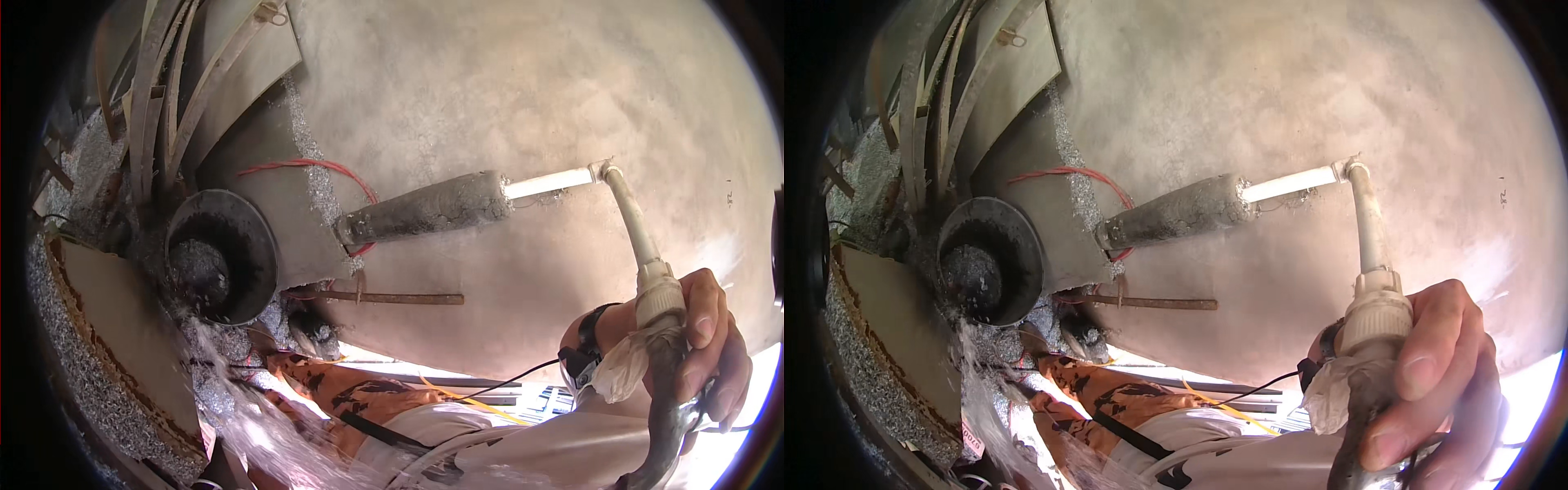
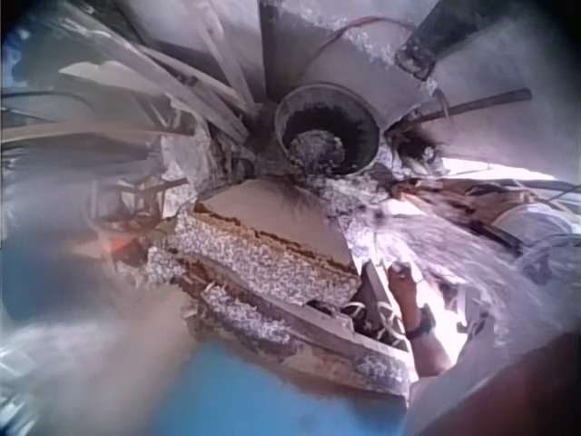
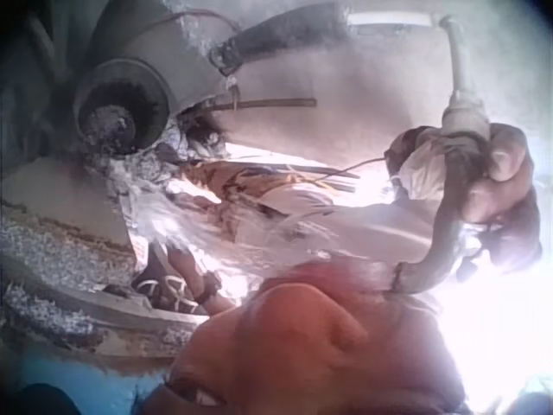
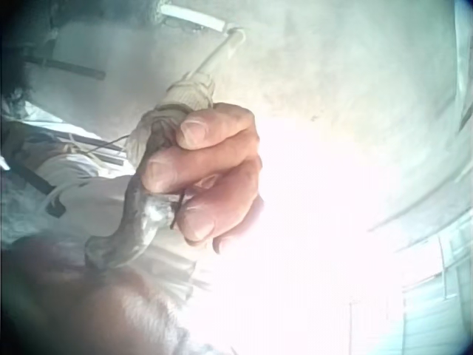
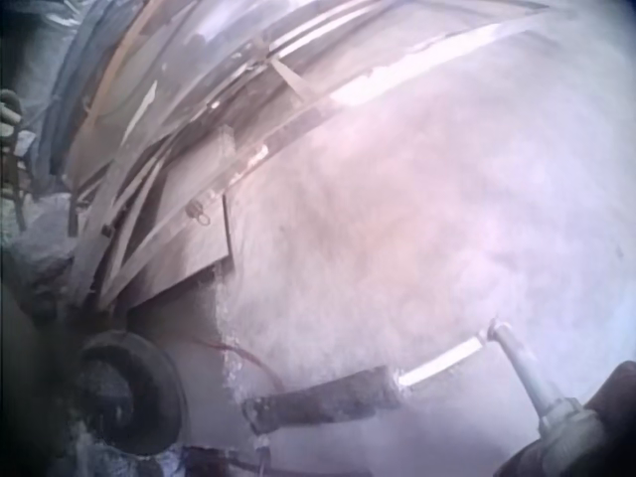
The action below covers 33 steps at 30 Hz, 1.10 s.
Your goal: Use a mallet to secure components of a metal window frame and move the finished frames.
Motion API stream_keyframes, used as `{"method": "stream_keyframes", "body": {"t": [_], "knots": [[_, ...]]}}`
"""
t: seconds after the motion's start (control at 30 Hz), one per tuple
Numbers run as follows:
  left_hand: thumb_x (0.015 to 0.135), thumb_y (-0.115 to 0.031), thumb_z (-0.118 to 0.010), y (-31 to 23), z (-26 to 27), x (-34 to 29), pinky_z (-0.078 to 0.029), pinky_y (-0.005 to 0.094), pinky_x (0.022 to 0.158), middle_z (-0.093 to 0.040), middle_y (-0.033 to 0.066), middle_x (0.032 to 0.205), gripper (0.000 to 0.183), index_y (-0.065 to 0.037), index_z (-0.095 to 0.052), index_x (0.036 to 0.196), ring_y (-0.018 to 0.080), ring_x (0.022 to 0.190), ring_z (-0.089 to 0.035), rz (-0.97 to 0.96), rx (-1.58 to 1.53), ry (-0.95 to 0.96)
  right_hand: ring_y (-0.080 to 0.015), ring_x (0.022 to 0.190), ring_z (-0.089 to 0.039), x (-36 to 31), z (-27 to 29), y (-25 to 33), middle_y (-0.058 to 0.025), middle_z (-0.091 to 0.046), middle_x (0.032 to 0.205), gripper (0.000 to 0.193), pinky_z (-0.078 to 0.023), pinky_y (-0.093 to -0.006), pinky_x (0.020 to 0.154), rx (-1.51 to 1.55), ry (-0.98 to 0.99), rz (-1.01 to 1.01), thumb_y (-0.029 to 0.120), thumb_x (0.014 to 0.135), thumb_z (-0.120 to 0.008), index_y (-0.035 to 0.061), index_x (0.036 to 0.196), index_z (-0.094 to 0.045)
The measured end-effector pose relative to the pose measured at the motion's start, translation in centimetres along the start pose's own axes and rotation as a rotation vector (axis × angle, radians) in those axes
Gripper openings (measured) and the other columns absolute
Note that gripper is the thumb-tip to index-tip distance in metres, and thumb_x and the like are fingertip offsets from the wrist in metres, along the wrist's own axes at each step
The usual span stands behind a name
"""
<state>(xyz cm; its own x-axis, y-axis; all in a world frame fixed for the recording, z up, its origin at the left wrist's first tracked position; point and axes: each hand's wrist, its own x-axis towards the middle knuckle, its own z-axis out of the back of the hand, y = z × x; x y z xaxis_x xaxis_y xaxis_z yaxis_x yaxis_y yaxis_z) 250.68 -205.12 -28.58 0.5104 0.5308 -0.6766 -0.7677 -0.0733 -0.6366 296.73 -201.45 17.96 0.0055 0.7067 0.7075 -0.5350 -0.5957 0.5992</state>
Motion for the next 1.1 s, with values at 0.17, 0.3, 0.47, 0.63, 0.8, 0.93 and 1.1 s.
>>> {"method": "stream_keyframes", "body": {"t": [0.17, 0.3, 0.47, 0.63, 0.8, 0.93, 1.1], "knots": [[0.087, -0.017, -0.066, -1.5, -0.3, 0.4, -0.052, 0.0306, 0.072, -0.068, 0.0092, 0.095, 0.025, -0.003, -0.063, 0.107, 0.0182, 0.082, -0.065, 0.019, -0.421, -0.098, -0.0074, 0.07, -0.067, 0.2, -0.1, 0.3, 0.0113, -0.071, 0.082, 0.026, -0.039, -0.0297, 0.081, -0.015, 0.001, 0.036, 0.015, 0.063, -0.088, 0.0217, 0.082, -0.071], [0.087, -0.016, -0.066, -2.3, -0.2, 0.6, -0.052, 0.0304, 0.072, -0.068, 0.01, 0.095, 0.024, -0.002, -0.062, 0.107, 0.0188, 0.082, -0.065, 0.062, -0.328, -0.091, -0.0071, 0.069, -0.067, -0.1, 0.0, 0.1, 0.0113, -0.071, 0.082, 0.027, -0.039, -0.0292, 0.081, -0.02, 0.001, 0.064, 0.012, 0.063, -0.087, 0.0212, 0.082, -0.07], [0.086, -0.014, -0.066, -3.0, 0.6, 1.1, -0.052, 0.0303, 0.073, -0.068, 0.0114, 0.095, 0.024, -0.001, -0.062, 0.107, 0.0198, 0.082, -0.064, 0.134, -0.166, -0.067, -0.0069, 0.07, -0.067, 0.4, -0.6, -0.2, 0.0109, -0.071, 0.083, 0.027, -0.04, -0.0287, 0.082, -0.002, 0.015, 0.065, 0.009, 0.064, -0.086, 0.0202, 0.083, -0.07], [0.088, -0.015, -0.062, 9.7, -4.5, 1.9, -0.052, 0.0314, 0.074, -0.068, 0.0115, 0.092, 0.024, 0.003, -0.061, 0.104, 0.0214, 0.081, -0.063, -0.173, -0.737, 0.052, -0.0073, 0.071, -0.067, -0.2, 0.3, -1.2, 0.01, -0.071, 0.085, 0.026, -0.04, -0.0281, 0.084, 0.07, -0.067, 0.165, 0.007, 0.066, -0.085, 0.0197, 0.084, -0.071], [0.092, -0.012, -0.055, 5.0, -4.5, 2.1, -0.053, 0.032, 0.076, -0.066, 0.0112, 0.093, 0.021, 0.003, -0.06, 0.105, 0.0211, 0.082, -0.062, 0.315, -1.049, -0.1, -0.0069, 0.071, -0.067, 0.4, -0.3, -0.2, 0.0114, -0.071, 0.085, 0.025, -0.039, -0.028, 0.086, -0.003, 0.005, 0.083, 0.008, 0.066, -0.085, 0.0208, 0.083, -0.07], [0.092, -0.004, -0.052, -0.7, -0.1, 0.6, -0.053, 0.0313, 0.08, -0.062, 0.0109, 0.096, 0.021, 0.002, -0.056, 0.111, 0.0223, 0.084, -0.059, 0.254, -0.371, -0.05, -0.0066, 0.073, -0.066, -1.0, -0.1, -1.2, 0.0126, -0.07, 0.083, 0.024, -0.038, -0.0282, 0.086, 0.083, -0.048, 0.068, 0.008, 0.066, -0.085, 0.0213, 0.08, -0.069], [0.092, -0.003, -0.052, 5.8, -2.9, -1.1, -0.053, 0.0304, 0.078, -0.061, 0.0119, 0.095, 0.021, 0.002, -0.056, 0.111, 0.0227, 0.084, -0.059, 0.173, -0.665, -0.089, -0.0063, 0.073, -0.066, -1.6, -0.9, -1.9, 0.0128, -0.07, 0.082, 0.023, -0.037, -0.0281, 0.087, 0.144, -0.061, 0.08, 0.008, 0.067, -0.084, 0.021, 0.078, -0.069]]}}
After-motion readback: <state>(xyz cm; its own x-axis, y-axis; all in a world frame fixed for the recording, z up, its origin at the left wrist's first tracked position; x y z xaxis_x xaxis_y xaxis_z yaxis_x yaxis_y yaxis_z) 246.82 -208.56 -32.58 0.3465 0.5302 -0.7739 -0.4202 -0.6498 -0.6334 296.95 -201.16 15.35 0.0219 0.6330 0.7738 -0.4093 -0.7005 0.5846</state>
